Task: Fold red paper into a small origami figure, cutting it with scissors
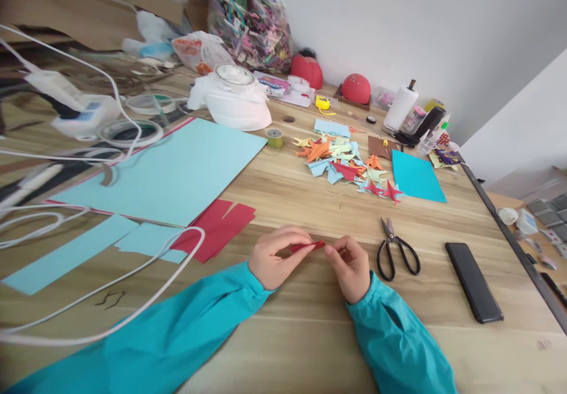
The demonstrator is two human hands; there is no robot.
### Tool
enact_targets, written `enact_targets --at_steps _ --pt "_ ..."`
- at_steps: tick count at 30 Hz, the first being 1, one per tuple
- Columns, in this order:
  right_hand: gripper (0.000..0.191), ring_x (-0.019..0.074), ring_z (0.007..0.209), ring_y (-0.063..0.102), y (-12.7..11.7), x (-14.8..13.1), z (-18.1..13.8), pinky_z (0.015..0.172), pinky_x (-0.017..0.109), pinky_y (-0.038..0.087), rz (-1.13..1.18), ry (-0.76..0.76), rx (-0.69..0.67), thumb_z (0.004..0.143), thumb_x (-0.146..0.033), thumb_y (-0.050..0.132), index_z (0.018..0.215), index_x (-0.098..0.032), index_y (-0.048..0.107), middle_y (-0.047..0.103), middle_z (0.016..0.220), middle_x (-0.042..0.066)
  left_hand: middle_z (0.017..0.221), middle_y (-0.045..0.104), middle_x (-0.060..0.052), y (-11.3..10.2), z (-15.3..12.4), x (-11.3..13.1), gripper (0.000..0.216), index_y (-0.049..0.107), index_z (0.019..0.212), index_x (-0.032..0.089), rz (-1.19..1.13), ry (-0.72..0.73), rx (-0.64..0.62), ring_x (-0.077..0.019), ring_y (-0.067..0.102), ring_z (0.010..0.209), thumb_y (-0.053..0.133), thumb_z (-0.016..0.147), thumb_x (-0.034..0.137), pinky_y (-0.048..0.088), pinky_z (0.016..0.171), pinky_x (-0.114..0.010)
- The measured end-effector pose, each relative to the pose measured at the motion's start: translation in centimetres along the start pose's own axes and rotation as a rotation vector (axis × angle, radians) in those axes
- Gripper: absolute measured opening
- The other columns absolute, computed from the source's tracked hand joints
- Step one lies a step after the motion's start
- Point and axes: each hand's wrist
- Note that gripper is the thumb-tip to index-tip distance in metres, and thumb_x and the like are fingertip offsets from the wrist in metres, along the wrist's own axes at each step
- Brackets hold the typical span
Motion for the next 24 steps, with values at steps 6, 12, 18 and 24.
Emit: enact_targets --at_steps 6,12,18,24 --pt "0.022 0.0104 0.052 0.048 0.4 -0.3 -0.4 0.05 0.023 0.041 0.054 0.01 -0.116 0.078 -0.04 0.06 0.075 -0.018 0.06 0.06 0.063 0.0 0.085 0.068 -0.008 0.1 -0.2 -0.4 0.01 0.065 0.072 0.019 0.132 0.285 -0.017 -0.0174 0.059 0.082 0.058 0.077 0.013 0.05 0.074 -0.032" --pt "0.014 0.0148 0.066 0.059 0.4 -0.2 -0.4 0.059 0.026 0.048 0.065 -0.004 -0.079 0.082 -0.032 0.057 0.083 -0.019 0.062 0.065 0.073 0.003 0.105 0.062 -0.012 0.6 -0.7 -0.2 0.007 0.065 0.079 0.018 0.093 0.331 -0.096 -0.0218 0.056 0.1 0.061 0.075 0.015 0.048 0.085 -0.038" --pt "0.011 0.0165 0.068 0.06 -0.2 -0.3 -0.3 0.061 0.028 0.048 -0.138 -0.133 -0.049 0.083 -0.027 0.056 0.081 -0.019 0.063 0.064 0.074 0.005 0.097 0.064 -0.01 0.5 -0.3 -0.3 0.027 0.064 0.097 0.016 -0.106 -0.16 0.043 -0.0184 0.061 0.086 0.065 0.072 0.024 0.053 0.073 -0.03" --pt "0.01 0.0147 0.063 0.056 -0.2 -0.3 -0.2 0.058 0.027 0.047 -0.248 -0.227 -0.048 0.082 -0.024 0.056 0.079 -0.02 0.064 0.063 0.071 0.004 0.072 0.067 -0.006 0.7 0.2 -1.1 0.016 0.07 0.069 0.014 -0.306 -0.428 -0.054 -0.0151 0.06 0.066 0.068 0.067 0.03 0.049 0.06 -0.024"
Point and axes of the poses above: each hand's wrist, its own z-axis towards the middle knuckle, its own y-axis out of the palm, x = y × z
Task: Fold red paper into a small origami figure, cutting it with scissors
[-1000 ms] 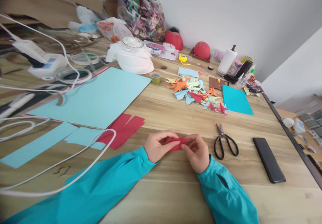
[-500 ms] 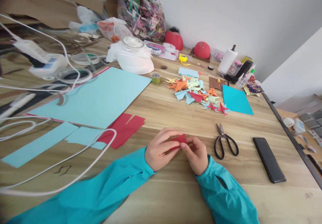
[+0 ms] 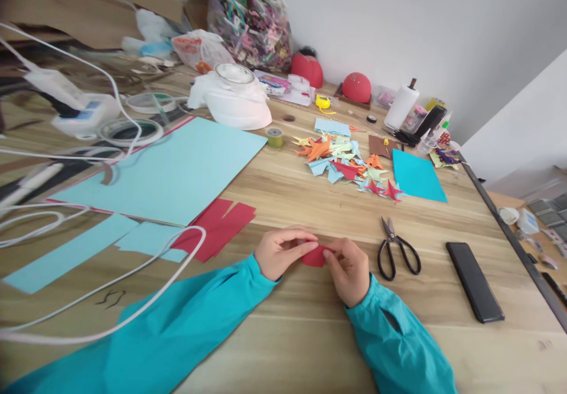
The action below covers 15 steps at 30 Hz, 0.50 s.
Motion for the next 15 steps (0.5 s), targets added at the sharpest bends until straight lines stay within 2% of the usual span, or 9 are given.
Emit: enact_targets --at_steps 11,15 --pt "0.008 0.0159 0.067 0.058 -0.08 0.51 -0.18 0.061 0.029 0.047 0.011 0.022 0.003 0.082 -0.021 0.056 0.082 -0.02 0.064 0.063 0.074 0.004 0.069 0.067 -0.005 0.1 -0.03 -0.04 0.016 0.07 0.068 0.014 0.003 -0.065 0.014 -0.0142 0.057 0.062 0.07 0.063 0.029 0.045 0.056 -0.023" --pt "0.008 0.0158 0.068 0.058 -0.1 0.67 -0.25 0.061 0.029 0.046 0.008 0.012 0.019 0.083 -0.02 0.055 0.084 -0.02 0.063 0.063 0.075 0.004 0.071 0.068 -0.005 0.11 -0.01 -0.07 0.014 0.071 0.068 0.015 0.005 -0.043 -0.005 -0.0145 0.058 0.064 0.07 0.064 0.028 0.046 0.059 -0.023"
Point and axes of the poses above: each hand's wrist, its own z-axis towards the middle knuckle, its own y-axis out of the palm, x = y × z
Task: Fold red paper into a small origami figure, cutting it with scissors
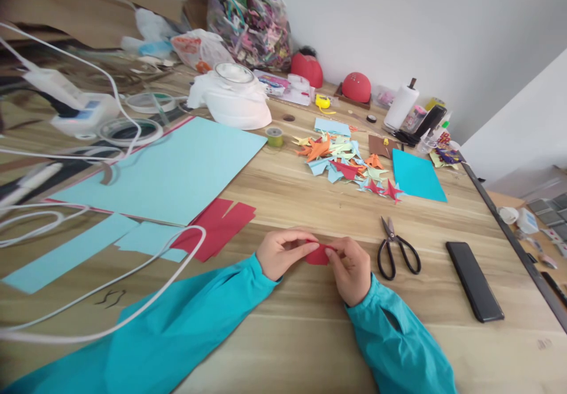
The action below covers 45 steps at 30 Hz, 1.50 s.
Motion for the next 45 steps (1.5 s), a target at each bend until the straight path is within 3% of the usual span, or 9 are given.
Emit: enact_targets --at_steps 11,16,23,29,45 --pt "0.012 0.0134 0.061 0.057 0.2 0.1 0.0 0.056 0.025 0.048 0.179 0.141 -0.015 0.083 -0.028 0.057 0.087 -0.018 0.062 0.063 0.077 0.004 0.07 0.068 -0.005 -0.1 -0.2 0.1 0.012 0.071 0.067 0.015 0.026 0.081 -0.026 -0.0147 0.06 0.065 0.068 0.067 0.026 0.049 0.06 -0.023" --pt "0.012 0.012 0.058 0.054 0.3 0.1 0.1 0.053 0.024 0.045 0.147 0.099 -0.007 0.083 -0.027 0.056 0.077 -0.018 0.061 0.059 0.067 0.001 0.069 0.068 -0.005 0.0 -0.2 -0.1 0.011 0.071 0.067 0.015 0.017 0.08 -0.003 -0.0137 0.059 0.063 0.069 0.066 0.025 0.048 0.057 -0.022" --pt "0.012 0.0125 0.06 0.053 0.2 0.1 0.1 0.056 0.025 0.044 0.085 0.047 0.054 0.083 -0.025 0.056 0.076 -0.018 0.061 0.059 0.066 0.001 0.071 0.07 -0.005 0.1 0.1 -0.8 0.015 0.072 0.069 0.014 -0.019 0.038 0.081 -0.0156 0.062 0.065 0.073 0.061 0.027 0.05 0.059 -0.024" --pt "0.013 0.0121 0.059 0.052 0.2 0.0 0.3 0.055 0.024 0.043 0.094 0.052 0.064 0.083 -0.026 0.056 0.075 -0.017 0.061 0.058 0.066 0.001 0.067 0.068 -0.004 0.2 0.1 -1.1 0.013 0.072 0.066 0.014 -0.058 0.091 0.108 -0.0138 0.06 0.06 0.073 0.06 0.025 0.049 0.054 -0.022" --pt "0.009 0.0128 0.061 0.054 0.3 0.1 0.1 0.056 0.025 0.044 0.125 0.08 0.043 0.082 -0.024 0.058 0.078 -0.018 0.063 0.061 0.069 0.002 0.07 0.068 -0.005 0.1 -0.1 -0.5 0.012 0.072 0.068 0.015 -0.015 0.106 0.074 -0.0149 0.062 0.064 0.072 0.063 0.025 0.05 0.056 -0.023"
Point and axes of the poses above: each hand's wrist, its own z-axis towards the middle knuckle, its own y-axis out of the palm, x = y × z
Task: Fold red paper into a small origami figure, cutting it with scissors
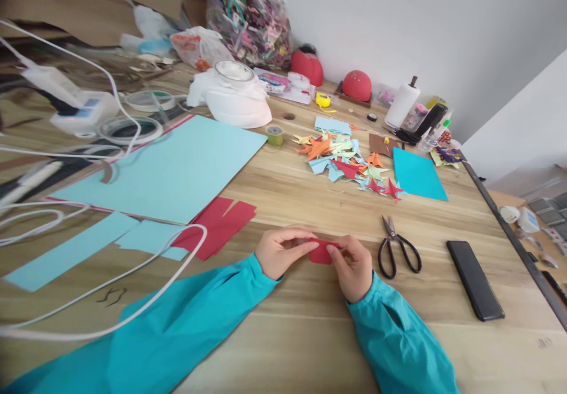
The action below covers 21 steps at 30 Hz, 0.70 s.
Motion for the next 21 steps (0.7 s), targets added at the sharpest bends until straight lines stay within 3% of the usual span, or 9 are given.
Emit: enact_targets --at_steps 21 --pt "0.013 0.013 0.059 0.054 0.15 0.3 -0.03 0.054 0.025 0.046 0.009 0.041 0.01 0.081 -0.029 0.058 0.078 -0.018 0.063 0.061 0.07 0.003 0.069 0.069 -0.005 -0.15 0.12 0.15 0.009 0.072 0.067 0.015 0.021 0.009 -0.004 -0.0147 0.061 0.063 0.071 0.064 0.024 0.049 0.055 -0.023"
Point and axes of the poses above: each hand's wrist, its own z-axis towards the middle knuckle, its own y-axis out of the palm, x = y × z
